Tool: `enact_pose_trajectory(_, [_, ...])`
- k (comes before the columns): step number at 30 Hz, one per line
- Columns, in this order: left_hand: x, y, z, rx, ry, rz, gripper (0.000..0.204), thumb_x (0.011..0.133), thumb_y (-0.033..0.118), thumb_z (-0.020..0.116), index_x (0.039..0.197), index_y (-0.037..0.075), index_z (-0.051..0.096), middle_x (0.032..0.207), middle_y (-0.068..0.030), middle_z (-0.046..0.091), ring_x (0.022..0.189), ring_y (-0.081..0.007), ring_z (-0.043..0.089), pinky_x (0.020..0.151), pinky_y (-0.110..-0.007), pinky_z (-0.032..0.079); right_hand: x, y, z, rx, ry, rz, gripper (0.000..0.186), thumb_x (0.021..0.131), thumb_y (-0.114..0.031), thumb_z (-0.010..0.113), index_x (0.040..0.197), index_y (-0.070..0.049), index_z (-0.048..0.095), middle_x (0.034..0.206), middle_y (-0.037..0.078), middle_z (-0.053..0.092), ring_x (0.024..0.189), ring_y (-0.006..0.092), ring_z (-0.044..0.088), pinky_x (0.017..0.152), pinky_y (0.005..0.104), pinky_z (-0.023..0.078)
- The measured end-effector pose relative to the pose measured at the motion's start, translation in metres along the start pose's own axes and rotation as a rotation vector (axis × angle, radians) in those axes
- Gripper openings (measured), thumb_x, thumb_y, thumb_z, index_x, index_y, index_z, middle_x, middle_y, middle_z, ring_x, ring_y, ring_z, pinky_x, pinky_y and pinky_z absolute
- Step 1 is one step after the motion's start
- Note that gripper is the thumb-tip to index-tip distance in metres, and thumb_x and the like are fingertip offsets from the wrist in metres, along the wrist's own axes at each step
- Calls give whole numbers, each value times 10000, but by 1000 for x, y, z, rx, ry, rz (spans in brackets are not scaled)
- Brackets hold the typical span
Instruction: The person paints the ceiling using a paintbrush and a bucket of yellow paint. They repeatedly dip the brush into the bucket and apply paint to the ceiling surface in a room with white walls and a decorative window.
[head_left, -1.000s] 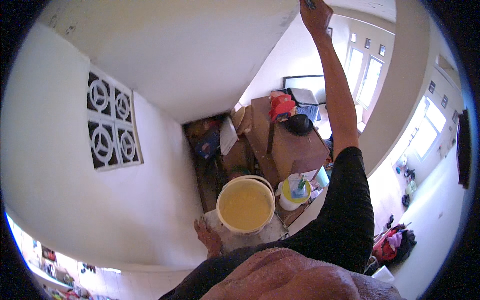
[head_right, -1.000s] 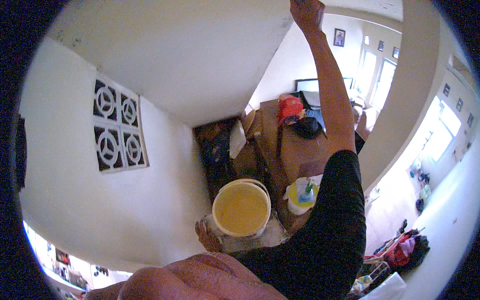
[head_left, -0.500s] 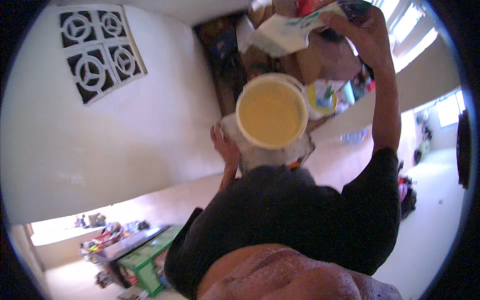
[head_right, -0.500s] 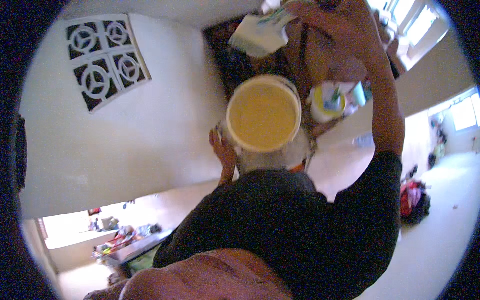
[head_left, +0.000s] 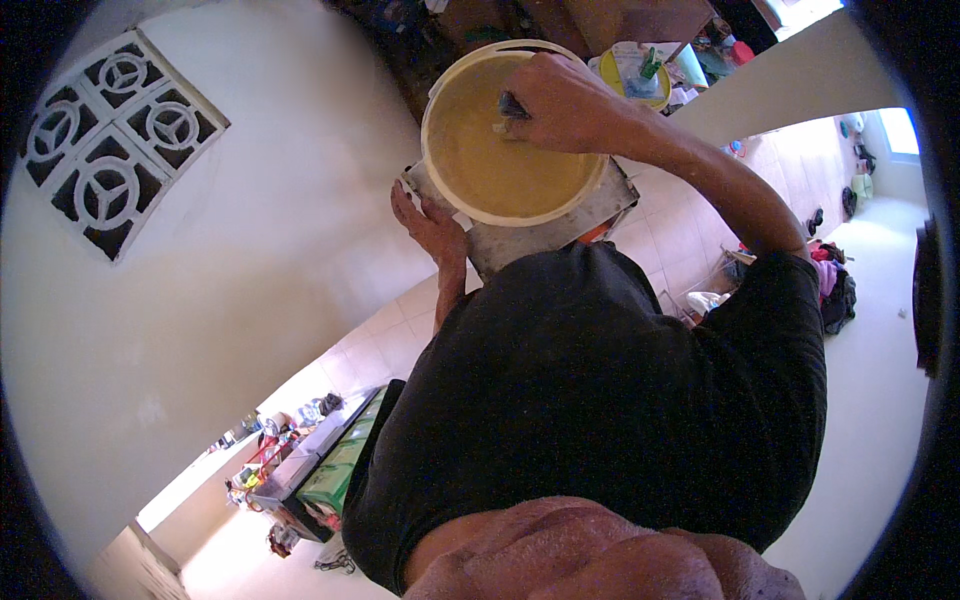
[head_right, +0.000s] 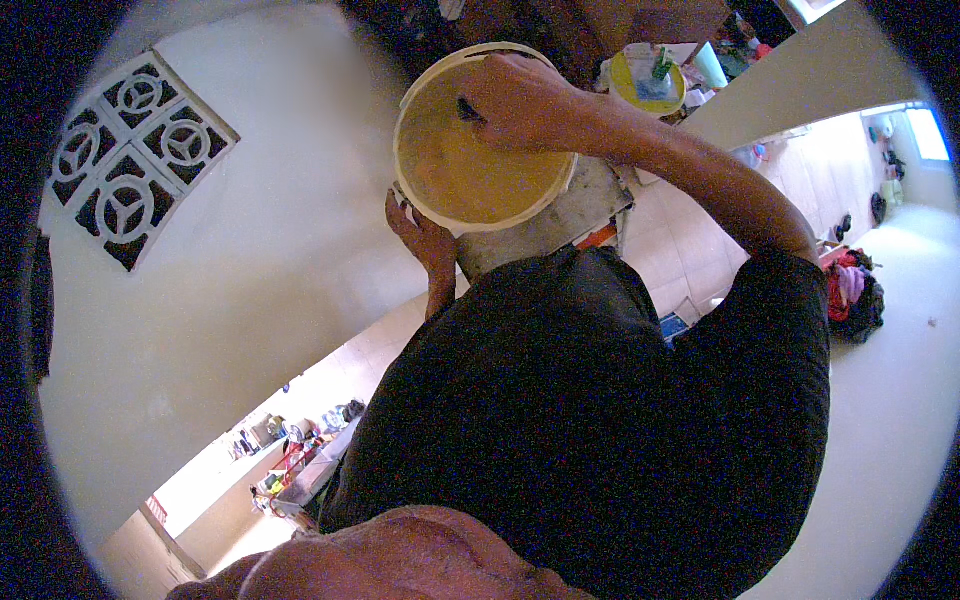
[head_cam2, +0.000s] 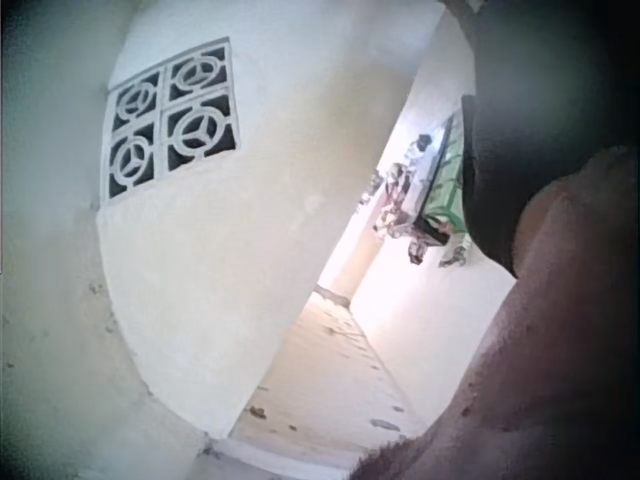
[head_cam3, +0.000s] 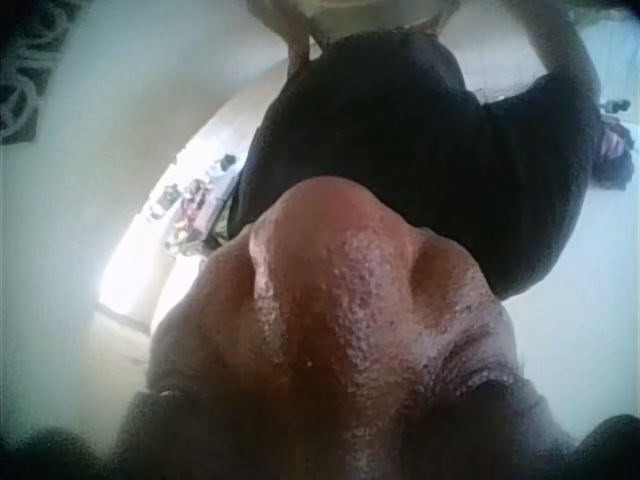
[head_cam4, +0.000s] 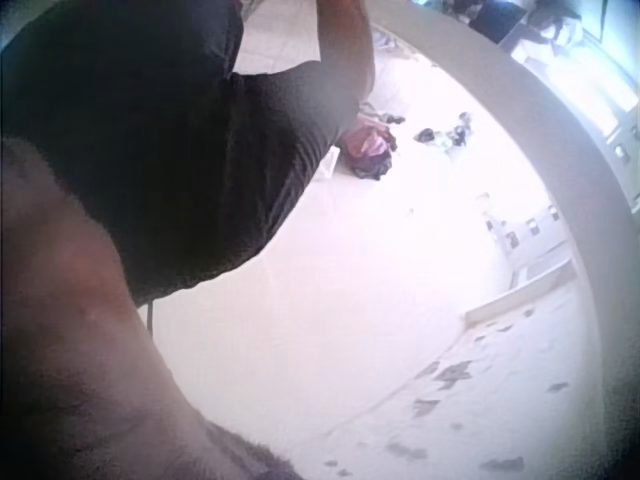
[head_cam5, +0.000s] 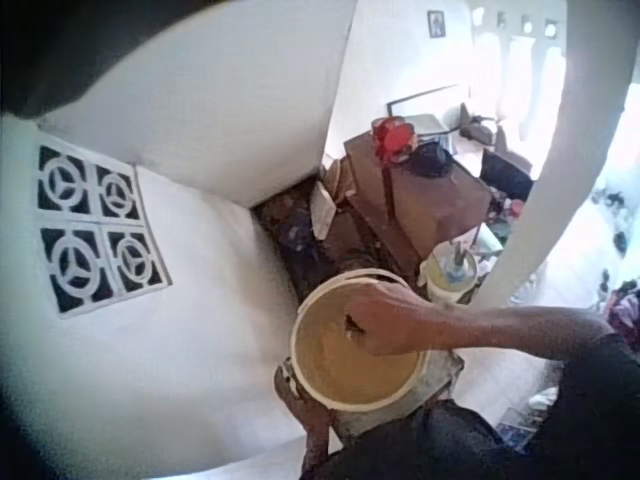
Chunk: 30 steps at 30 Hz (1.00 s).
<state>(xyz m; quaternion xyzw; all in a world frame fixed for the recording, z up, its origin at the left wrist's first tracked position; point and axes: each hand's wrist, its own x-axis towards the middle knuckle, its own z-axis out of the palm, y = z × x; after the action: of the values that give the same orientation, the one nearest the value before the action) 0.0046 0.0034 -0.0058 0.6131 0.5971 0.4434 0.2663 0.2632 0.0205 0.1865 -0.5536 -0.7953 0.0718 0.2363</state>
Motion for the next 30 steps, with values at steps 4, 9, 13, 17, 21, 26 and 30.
enact_pose_trajectory(4, [0, -6, 2, 54, 13, -9, 510, 994, 138, 405, 1468, -14, 293, 1483, -264, 302, 1372, -429, 317, 1131, -508, 284, 2, -11, -24, 33, -22, 66, 345, 752, -273, 724, 697, 59, 649, 666, 245, 624, 630, 414, 638, 619, 448, 534])
enact_pose_trajectory(9, [-1, -4, 0, 82, 44, -4, 510, 973, 109, 439, 1448, -36, 324, 1479, -275, 315, 1376, -435, 315, 1130, -499, 287, 0, -20, -49, 178, -22, 326, 316, 770, -275, 747, 767, 37, 697, 653, 146, 683, 590, 237, 686, 577, 373, 536])
enact_pose_trajectory(13, [-5, -16, 3, 122, 83, 3, 524, 929, 44, 484, 1426, -55, 353, 1476, -283, 335, 1364, -454, 336, 1135, -492, 286, -3, -12, -42, 532, -78, 401, 422, 764, -379, 737, 766, 41, 699, 617, 186, 657, 608, 295, 691, 598, 430, 543])
enact_pose_trajectory(17, [-1, -17, 6, 139, 90, -19, 517, 930, 26, 454, 1435, -25, 359, 1471, -286, 342, 1357, -460, 337, 1131, -495, 287, 0, -17, -71, 453, -78, 362, 329, 788, -315, 742, 891, -2, 732, 724, 141, 706, 685, 233, 710, 640, 395, 553])
enact_pose_trajectory(21, [-5, -12, 6, 147, 100, -55, 524, 926, 18, 442, 1444, 9, 366, 1458, -286, 358, 1350, -459, 347, 1125, -491, 297, -7, -22, -81, 160, 79, -10, 254, 794, -134, 768, 1021, -26, 732, 906, 136, 739, 860, 229, 720, 759, 354, 551])
enact_pose_trajectory(26, [0, -4, 2, 143, 76, -40, 501, 927, 30, 448, 1426, 23, 404, 1447, -274, 382, 1337, -456, 368, 1113, -513, 308, -36, -33, -109, 166, 158, -17, 246, 817, -173, 740, 1031, -55, 722, 914, 143, 717, 797, 280, 693, 733, 362, 542])
enact_pose_trajectory(30, [-5, -3, 2, 140, 129, -74, 500, 916, 6, 453, 1414, 28, 423, 1462, -266, 375, 1333, -447, 380, 1116, -503, 310, -35, -39, -101, 341, 129, 160, 220, 805, -109, 742, 1019, -60, 720, 821, 122, 691, 722, 202, 670, 660, 326, 525])
